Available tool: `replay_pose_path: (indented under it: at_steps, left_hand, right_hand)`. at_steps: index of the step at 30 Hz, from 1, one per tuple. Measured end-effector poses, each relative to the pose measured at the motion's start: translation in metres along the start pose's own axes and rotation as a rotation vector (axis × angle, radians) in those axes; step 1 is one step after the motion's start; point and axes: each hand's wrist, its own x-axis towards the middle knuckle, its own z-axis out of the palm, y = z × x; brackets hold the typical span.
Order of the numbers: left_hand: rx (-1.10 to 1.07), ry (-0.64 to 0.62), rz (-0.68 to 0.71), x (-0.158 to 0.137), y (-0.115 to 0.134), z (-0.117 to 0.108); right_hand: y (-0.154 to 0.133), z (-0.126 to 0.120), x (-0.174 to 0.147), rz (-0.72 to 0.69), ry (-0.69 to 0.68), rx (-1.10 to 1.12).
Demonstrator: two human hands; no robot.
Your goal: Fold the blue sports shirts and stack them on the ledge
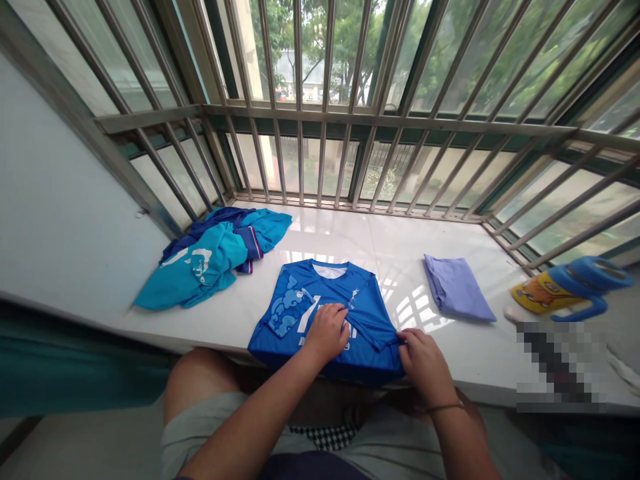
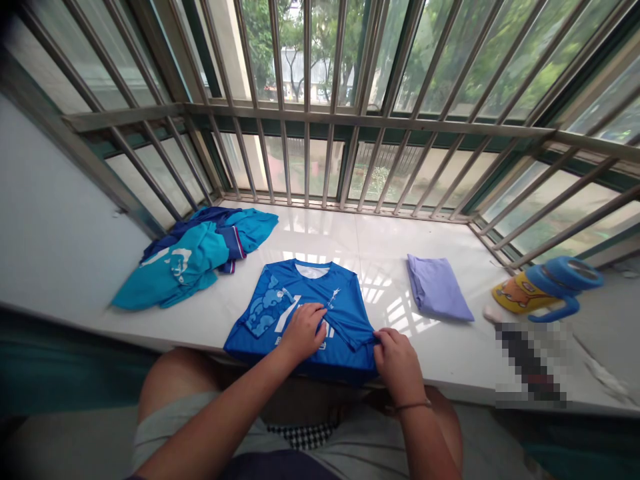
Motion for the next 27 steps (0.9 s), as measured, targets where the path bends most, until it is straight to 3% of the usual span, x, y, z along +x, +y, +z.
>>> replay_pose_path:
  at_steps: [6,12,27]
  left_hand:
    - [0.012,0.002,-0.007,-0.001,-0.002,0.002]
    - [-0.011,0.003,0.009,-0.001,-0.003,0.003]
    - [-0.022,0.022,0.017,0.0,-0.002,0.002]
  right_hand:
    - [-0.017,0.008,0.018,0.0,0.137,0.016]
    - [-0.027,0.029,0.021,0.063,0.091,0.017]
    - [-0.032,0.024,0.022,0.111,0.066,0.04]
